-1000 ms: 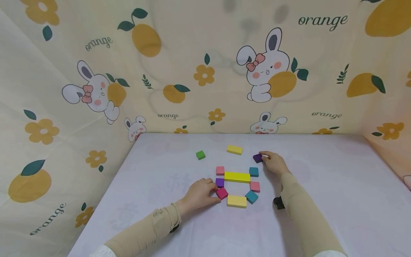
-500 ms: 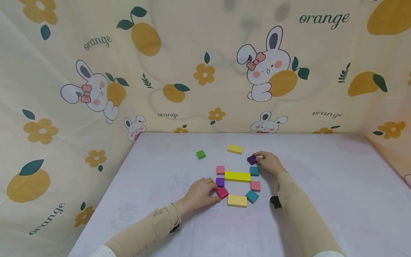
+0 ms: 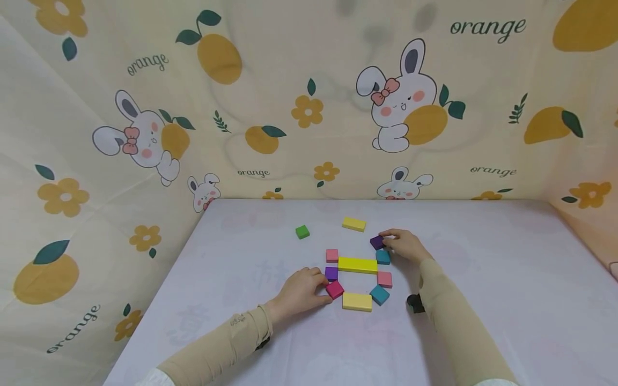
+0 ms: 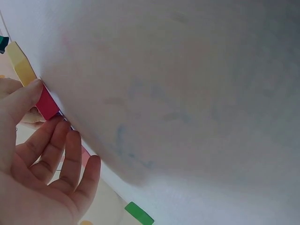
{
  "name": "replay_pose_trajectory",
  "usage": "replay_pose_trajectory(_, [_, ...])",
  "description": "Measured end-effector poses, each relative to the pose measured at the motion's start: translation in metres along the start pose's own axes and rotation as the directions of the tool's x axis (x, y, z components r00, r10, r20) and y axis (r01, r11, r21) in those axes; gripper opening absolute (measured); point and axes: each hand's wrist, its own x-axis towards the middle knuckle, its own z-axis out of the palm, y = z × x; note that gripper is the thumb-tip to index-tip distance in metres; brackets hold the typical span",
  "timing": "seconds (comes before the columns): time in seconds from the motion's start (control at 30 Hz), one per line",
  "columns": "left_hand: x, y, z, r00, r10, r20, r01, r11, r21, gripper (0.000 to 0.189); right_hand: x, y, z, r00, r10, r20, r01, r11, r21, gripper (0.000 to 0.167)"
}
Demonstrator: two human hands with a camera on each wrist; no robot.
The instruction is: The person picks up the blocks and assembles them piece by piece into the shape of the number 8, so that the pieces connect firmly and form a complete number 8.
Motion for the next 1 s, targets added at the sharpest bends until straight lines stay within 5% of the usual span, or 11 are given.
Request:
replay_pose_trajectory(0.23, [-0.002,-0.001,-0.002,0.999,-0.007,0.033,0.008,1.000,-0.013,0.032,0.001,0.002,0.002,1.000,0.008,0.025,-0.008,1.000,0.028,0.044])
replay_pose_trajectory(0.53, [-0.002,-0.018,-0.013,0.996,-0.055,0.074,0.067,0.983,-0.169,0.024,0.001,0.003,0.002,0.999,0.007,0.043,-0.009,0.999,0.046,0.045])
replay_pose_trajectory(0.77, [0.011,-0.041,-0.027,0.979,-0.191,0.068,0.203,0.933,-0.299,0.019,0.000,0.005,0.001,0.999,0.007,0.039,-0.009,0.999,0.038,0.046])
replay_pose_trajectory(1.0, [0.026,-0.060,-0.027,0.965,-0.262,0.008,0.252,0.918,-0.305,0.024,-0.001,0.005,0.001,0.999,0.009,0.052,-0.012,0.998,0.054,0.046])
